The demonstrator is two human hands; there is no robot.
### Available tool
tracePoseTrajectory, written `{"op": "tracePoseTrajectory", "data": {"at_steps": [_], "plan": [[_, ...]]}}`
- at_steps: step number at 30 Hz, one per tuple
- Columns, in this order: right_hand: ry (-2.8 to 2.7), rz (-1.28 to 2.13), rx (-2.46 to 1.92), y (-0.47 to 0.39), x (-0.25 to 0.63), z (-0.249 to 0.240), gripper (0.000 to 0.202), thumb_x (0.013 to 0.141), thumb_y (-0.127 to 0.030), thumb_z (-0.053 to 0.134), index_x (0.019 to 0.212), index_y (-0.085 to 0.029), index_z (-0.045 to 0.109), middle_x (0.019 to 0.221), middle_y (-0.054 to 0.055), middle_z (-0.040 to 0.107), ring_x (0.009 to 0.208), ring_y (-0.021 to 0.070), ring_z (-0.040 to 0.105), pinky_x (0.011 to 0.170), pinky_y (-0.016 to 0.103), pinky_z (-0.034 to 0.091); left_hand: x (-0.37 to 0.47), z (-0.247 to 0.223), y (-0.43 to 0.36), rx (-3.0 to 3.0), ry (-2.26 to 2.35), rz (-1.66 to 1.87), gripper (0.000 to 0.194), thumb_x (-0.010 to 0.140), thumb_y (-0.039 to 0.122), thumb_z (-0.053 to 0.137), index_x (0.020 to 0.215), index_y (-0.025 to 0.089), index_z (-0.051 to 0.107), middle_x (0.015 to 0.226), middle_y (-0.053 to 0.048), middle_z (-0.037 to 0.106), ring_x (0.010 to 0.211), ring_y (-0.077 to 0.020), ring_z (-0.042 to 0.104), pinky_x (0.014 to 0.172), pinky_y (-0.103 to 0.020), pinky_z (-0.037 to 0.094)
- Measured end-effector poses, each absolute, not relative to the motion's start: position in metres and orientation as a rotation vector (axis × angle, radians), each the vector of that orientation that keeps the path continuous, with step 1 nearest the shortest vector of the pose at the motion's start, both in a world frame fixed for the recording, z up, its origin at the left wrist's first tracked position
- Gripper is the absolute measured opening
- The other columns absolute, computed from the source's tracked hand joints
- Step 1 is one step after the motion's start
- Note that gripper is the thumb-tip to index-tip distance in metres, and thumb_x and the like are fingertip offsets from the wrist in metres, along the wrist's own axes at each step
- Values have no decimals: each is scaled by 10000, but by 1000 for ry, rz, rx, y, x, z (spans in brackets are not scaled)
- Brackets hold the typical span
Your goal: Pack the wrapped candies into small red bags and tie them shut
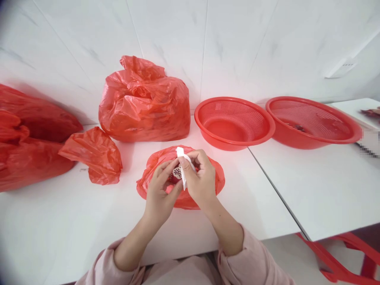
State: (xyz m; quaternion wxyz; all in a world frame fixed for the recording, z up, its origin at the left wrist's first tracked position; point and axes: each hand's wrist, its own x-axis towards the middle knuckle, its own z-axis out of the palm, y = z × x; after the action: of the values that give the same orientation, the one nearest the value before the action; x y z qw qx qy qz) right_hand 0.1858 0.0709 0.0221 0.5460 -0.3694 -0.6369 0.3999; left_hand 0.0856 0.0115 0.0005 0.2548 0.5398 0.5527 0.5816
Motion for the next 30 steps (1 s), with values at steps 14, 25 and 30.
{"op": "tracePoseTrajectory", "data": {"at_steps": [14,25,30], "plan": [[-1716,626,-831,66,197,22,77,915,-269,564,980,-250,599,952,25,665,859,182,651,798,345,534,75,19,19,223,639,1417,276,910,238,471,1110,185,654,1136,-65,684,979,-197,675,938,-388,534],[-2042,159,-875,66,177,1,402,974,-198,371,1335,-231,544,1482,84,479,1445,313,304,1150,592,245,98,15,14,312,788,1579,259,950,337,532,1108,208,692,1137,-53,704,1146,-200,626,963,-308,518],[-1915,526,-725,71,181,14,324,980,-201,370,1210,-205,599,1275,109,600,1182,214,572,987,390,485,99,9,9,564,847,1564,290,912,392,606,1093,191,709,1107,-69,714,1129,-225,631,966,-346,511]]}}
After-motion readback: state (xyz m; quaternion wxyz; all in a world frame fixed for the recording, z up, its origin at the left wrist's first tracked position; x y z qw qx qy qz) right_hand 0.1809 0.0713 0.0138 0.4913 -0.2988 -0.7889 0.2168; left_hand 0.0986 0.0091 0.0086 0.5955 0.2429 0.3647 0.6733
